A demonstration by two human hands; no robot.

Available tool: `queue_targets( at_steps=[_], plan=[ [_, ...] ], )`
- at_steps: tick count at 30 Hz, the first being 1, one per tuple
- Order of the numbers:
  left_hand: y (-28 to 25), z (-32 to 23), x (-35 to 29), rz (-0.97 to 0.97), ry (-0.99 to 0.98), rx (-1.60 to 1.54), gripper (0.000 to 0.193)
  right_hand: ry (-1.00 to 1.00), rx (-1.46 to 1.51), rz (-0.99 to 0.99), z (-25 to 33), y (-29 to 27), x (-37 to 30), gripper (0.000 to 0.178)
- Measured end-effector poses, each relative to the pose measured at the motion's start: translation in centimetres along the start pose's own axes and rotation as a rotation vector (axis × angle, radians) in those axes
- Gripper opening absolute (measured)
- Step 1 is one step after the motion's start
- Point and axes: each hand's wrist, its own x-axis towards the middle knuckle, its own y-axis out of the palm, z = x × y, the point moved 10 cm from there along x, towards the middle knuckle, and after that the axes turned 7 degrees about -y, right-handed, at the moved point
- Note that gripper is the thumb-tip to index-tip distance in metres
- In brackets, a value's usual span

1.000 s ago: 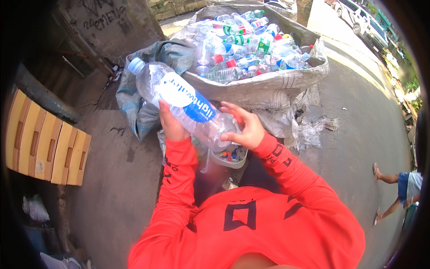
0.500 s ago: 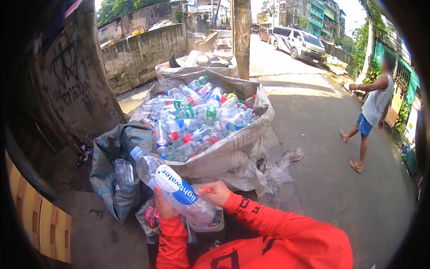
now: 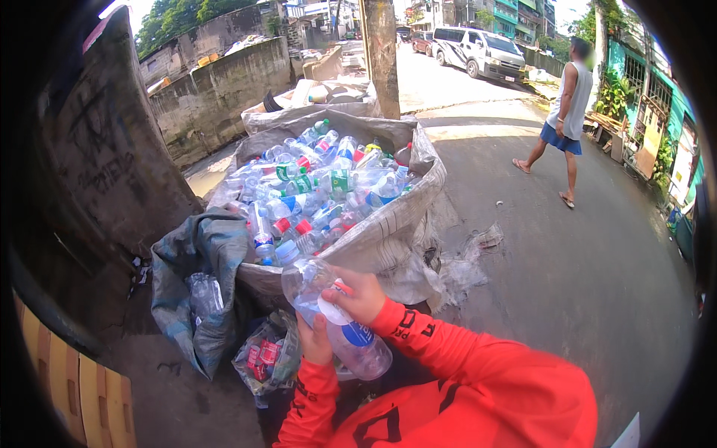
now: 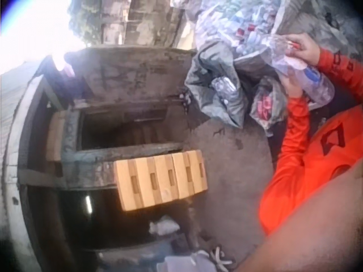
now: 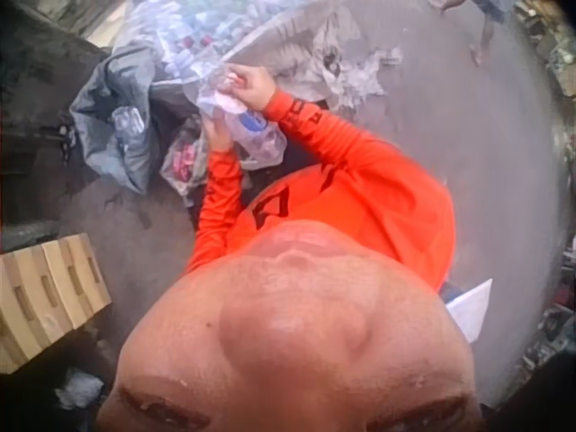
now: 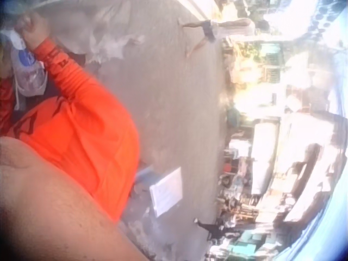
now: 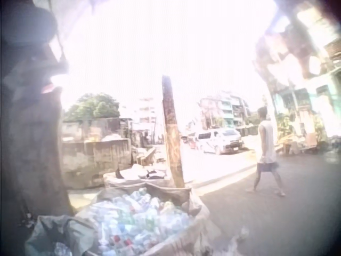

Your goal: The person sits on the ground and processes plastic bottles from a large sack. They remove labels from the bottles using a small red tool and place the bottles into a smaller bag. The bottle caps are collected in a white container.

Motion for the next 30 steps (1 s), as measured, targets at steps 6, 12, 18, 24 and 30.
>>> queue_targets(
  at_steps=[6,12,18,24,30],
  plan=[
    [-1.1,2.7,-0.1,-0.011,-0.077,-0.031,0.065,0.072,0.044,-0.012,-2.3,0.2,-1.0,0.03],
    [-1.7,3.2,-0.2,-0.062,-0.093,0.007,0.064,0.233,0.391,-0.107,-5.8,0.7,-2.0,0.033],
    [0.5,3.3,-0.2,0.165,-0.222,-0.601,0.065,0.567,0.701,-0.101,-10.4,2.8,-3.9,0.033],
    [-1.1,3.9,-0.1,0.134,-0.276,-0.702,0.063,0.468,0.39,-0.131,-10.1,2.0,-4.5,0.028],
    [-6.9,2.7,-0.1,-0.151,-0.326,-0.227,0.057,0.265,0.215,-0.04,-8.5,1.0,-4.4,0.022]
  ],
)
